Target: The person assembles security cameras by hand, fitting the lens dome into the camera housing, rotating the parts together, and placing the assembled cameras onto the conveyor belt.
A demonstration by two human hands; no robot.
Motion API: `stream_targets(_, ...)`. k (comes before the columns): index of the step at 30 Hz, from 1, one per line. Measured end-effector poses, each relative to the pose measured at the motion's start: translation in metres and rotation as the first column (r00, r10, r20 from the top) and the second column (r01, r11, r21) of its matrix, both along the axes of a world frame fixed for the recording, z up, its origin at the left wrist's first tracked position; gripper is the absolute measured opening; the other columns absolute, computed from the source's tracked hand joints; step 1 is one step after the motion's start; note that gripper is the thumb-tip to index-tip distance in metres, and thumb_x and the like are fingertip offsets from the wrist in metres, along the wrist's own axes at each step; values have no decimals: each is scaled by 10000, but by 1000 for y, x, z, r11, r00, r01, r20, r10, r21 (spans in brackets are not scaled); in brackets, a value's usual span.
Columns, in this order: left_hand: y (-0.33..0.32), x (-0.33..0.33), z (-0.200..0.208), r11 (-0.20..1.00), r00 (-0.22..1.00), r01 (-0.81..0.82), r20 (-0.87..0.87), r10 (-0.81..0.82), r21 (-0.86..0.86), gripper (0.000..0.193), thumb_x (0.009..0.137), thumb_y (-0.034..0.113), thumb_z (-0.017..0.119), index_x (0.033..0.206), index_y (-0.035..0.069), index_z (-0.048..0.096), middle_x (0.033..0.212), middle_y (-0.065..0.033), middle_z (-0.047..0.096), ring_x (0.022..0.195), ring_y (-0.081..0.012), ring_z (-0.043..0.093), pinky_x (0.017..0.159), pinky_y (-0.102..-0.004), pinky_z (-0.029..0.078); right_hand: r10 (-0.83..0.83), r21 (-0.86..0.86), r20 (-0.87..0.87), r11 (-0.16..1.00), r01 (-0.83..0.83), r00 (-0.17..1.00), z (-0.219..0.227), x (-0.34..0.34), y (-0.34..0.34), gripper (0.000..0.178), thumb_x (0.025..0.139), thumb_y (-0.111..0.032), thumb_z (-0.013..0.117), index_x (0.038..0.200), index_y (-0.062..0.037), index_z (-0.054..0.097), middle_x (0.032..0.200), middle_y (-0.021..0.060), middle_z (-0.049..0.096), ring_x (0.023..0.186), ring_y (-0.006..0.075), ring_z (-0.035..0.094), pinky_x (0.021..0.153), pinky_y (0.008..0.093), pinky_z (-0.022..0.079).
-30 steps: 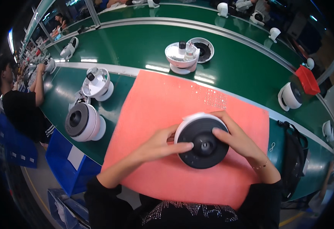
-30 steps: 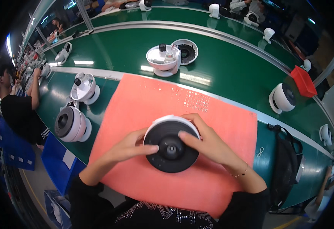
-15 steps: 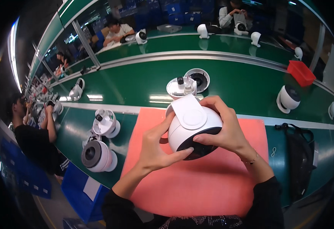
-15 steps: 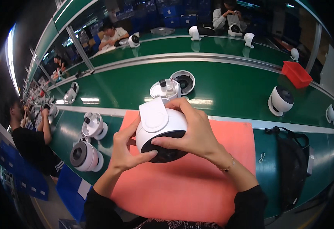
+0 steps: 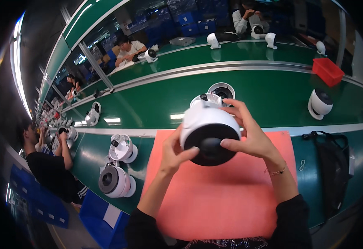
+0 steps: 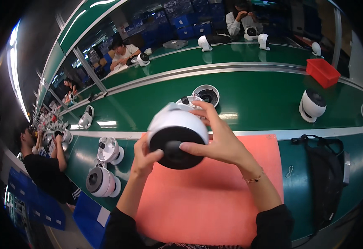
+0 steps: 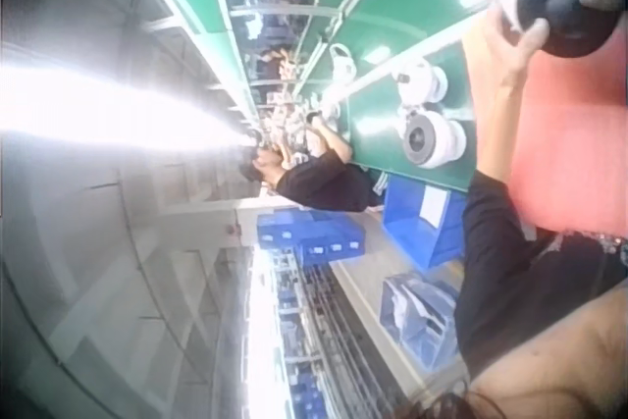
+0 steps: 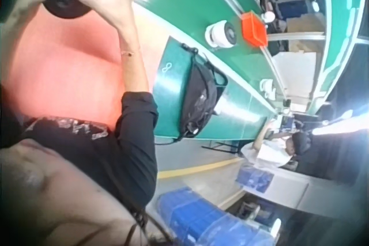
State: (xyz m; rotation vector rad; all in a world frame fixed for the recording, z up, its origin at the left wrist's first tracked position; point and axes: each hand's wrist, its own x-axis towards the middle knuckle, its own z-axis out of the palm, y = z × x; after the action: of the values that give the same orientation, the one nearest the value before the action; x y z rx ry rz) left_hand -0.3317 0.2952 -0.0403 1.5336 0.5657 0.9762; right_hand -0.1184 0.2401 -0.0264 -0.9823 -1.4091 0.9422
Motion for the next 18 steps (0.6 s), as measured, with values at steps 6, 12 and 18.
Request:
stream_targets(6, 34, 2, -49, 973, 839, 159, 542, -45, -165, 659, 817, 401, 526, 1315, 25, 314, 1293, -128, 429, 1192, -277, 423, 991, -429, 351, 12, 97, -59, 995, -6, 998, -4, -31, -3, 945, 657, -160, 757, 1399, -88, 176, 1327, 161, 369, 1188, 280, 434, 942, 406, 427)
stream_targets(12, 41, 44, -40, 976, 762, 201, 640, -102, -83, 677, 814, 469, 501, 1343, 99, 297, 1333, -113, 389, 1213, -297, 402, 1014, -468, 332, -144, 191, -66, 970, 154, 987, -2, -23, -1, 919, 646, -133, 750, 1390, -87, 211, 1289, 152, 416, 1147, 256, 470, 887, 362, 473)
stream_targets(18, 17, 99, 9, 907, 946, -47, 274, 175, -418, 861, 823, 271, 634, 1372, 100, -7, 1364, -111, 264, 1290, -191, 239, 1035, -407, 231, -184, -198, -707, 978, 59, 683, -14, 45, 25, 623, 731, -191, 699, 1251, -54, 384, 1094, 139, 517, 1012, 234, 533, 816, 361, 504)
